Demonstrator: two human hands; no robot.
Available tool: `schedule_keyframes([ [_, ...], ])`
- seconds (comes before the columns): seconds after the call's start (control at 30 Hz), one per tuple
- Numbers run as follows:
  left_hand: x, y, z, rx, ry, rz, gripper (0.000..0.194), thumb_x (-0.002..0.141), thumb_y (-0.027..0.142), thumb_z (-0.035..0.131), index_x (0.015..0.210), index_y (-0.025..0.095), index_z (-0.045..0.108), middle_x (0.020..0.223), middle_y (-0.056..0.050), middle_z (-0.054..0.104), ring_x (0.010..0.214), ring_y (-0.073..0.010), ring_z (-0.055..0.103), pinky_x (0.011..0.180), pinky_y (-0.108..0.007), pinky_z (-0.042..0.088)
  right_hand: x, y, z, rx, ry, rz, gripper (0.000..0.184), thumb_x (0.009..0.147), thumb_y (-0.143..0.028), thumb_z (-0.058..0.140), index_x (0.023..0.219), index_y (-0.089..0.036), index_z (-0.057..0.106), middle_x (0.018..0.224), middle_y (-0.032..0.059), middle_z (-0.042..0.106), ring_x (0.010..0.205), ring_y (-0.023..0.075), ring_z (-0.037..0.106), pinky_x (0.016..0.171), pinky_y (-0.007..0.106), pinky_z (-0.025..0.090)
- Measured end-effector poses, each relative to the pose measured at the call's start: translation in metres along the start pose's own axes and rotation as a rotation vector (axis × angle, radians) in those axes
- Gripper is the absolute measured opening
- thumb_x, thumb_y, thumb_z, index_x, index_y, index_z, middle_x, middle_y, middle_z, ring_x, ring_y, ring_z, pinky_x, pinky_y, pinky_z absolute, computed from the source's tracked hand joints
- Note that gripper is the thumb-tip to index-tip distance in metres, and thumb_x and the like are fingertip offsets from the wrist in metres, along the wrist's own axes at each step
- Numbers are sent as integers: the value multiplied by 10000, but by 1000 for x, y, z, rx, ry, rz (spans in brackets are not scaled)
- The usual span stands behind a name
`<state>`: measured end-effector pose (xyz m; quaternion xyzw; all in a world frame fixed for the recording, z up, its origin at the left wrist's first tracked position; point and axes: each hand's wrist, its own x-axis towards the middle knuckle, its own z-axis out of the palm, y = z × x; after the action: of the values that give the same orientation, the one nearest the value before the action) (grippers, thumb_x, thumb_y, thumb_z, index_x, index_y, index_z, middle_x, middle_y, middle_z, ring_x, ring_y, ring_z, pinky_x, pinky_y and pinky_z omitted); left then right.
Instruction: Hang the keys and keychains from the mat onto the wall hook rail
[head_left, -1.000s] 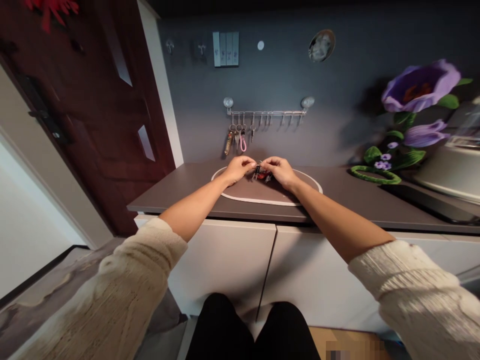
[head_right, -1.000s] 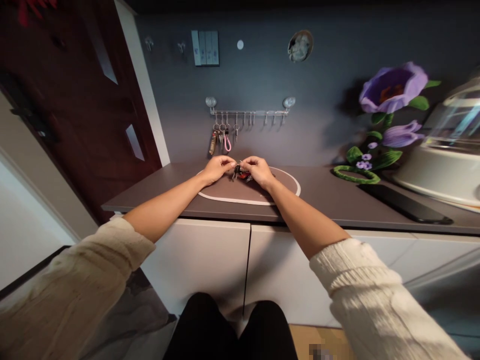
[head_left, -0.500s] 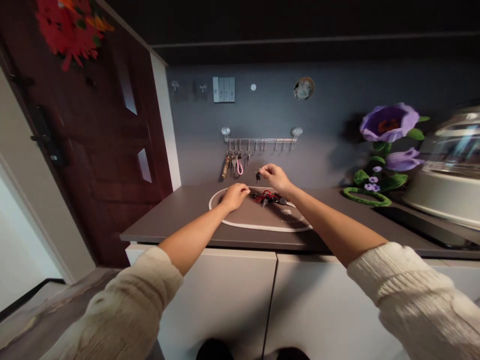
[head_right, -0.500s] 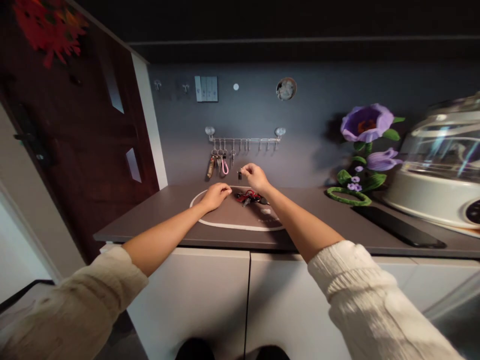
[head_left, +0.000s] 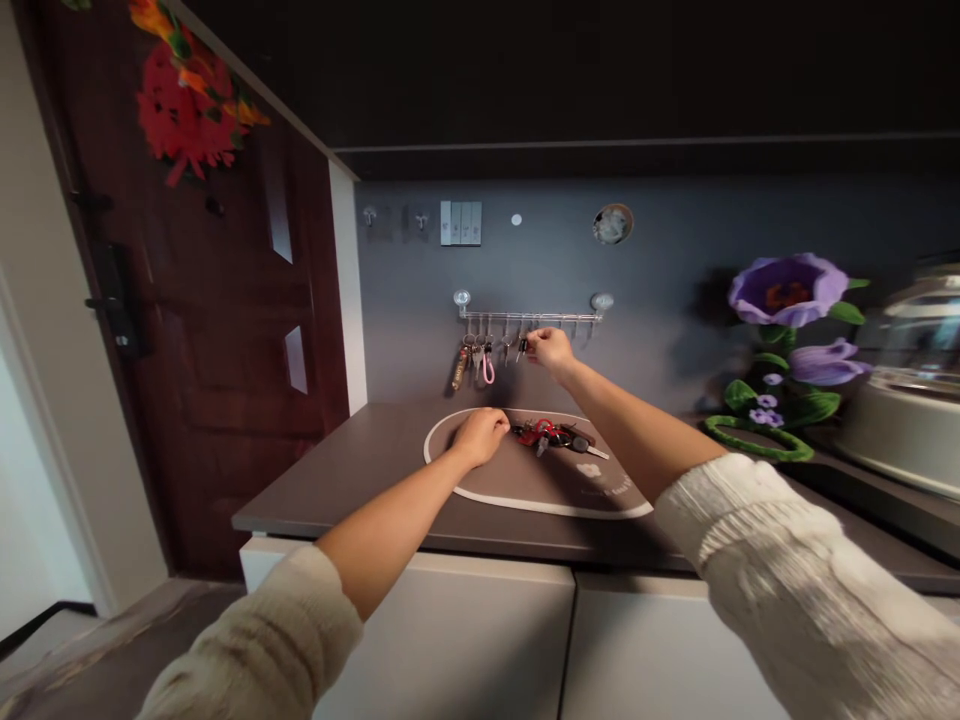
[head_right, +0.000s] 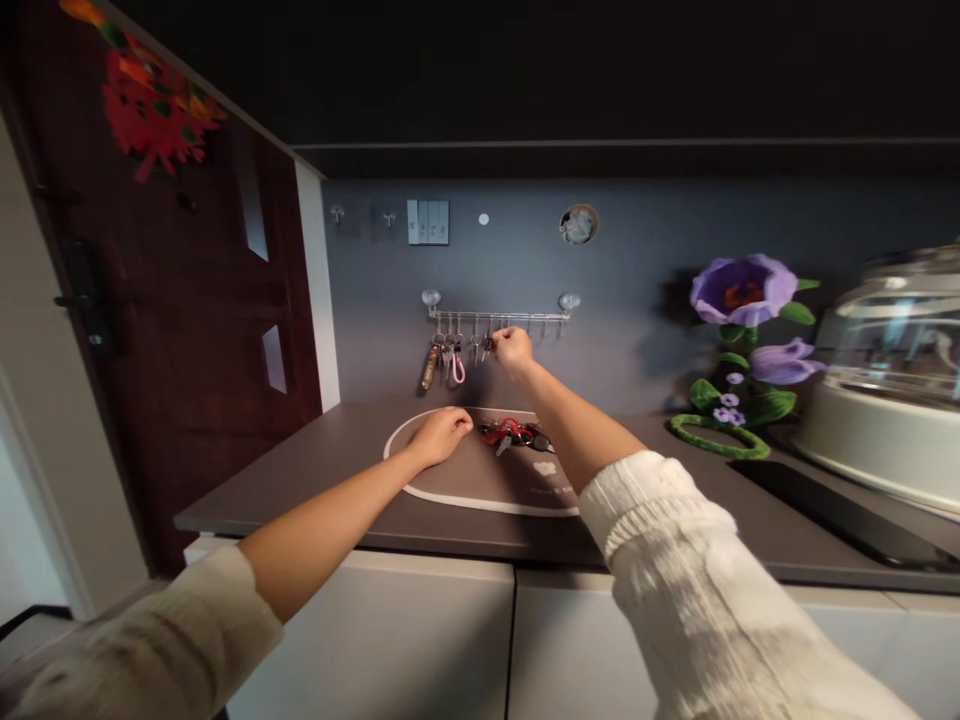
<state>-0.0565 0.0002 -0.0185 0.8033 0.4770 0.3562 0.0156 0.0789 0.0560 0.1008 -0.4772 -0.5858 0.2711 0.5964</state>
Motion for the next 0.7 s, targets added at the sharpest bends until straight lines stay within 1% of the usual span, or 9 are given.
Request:
schedule_keyframes([
  [0.13, 0, 2, 1, 12, -13, 2, 181, 786, 172, 461, 793, 161, 641, 820, -46, 636, 777, -144, 551, 746, -251, 412, 14, 0, 6, -6, 54, 30, 97, 755, -139, 501, 672, -135, 552, 567, 6, 545, 506, 73, 513, 545, 206, 467],
  [0.3, -1, 4, 0, 16, -17, -13, 185, 787, 180, 461, 792, 168, 646, 833, -47, 641, 769, -144, 554, 737, -254, 411, 25, 2, 14, 34, 118, 122, 125, 767, -122, 462, 741, -116, 584, 614, 29, 558, 497, 89, 534, 512, 231, 482],
  [0.5, -1, 5, -1, 18, -26, -11, 187, 787, 180, 463, 792, 163, 649, 838, -49, 649, 778, -147, 561, 740, -255, 411, 30, 6, 17, 34, 173, 155, 121, 752, -150, 499, 744, -90, 604, 693, 70, 593, 498, 106, 552, 495, 247, 500],
  [0.7, 0, 6, -2, 8, -42, -25, 185, 786, 171, 462, 795, 163, 646, 849, -53, 650, 788, -152, 569, 741, -258, 417, 31, 16, 18, 7, 183, 175, 105, 730, -142, 525, 751, -87, 613, 657, 63, 594, 499, 121, 560, 496, 266, 515],
])
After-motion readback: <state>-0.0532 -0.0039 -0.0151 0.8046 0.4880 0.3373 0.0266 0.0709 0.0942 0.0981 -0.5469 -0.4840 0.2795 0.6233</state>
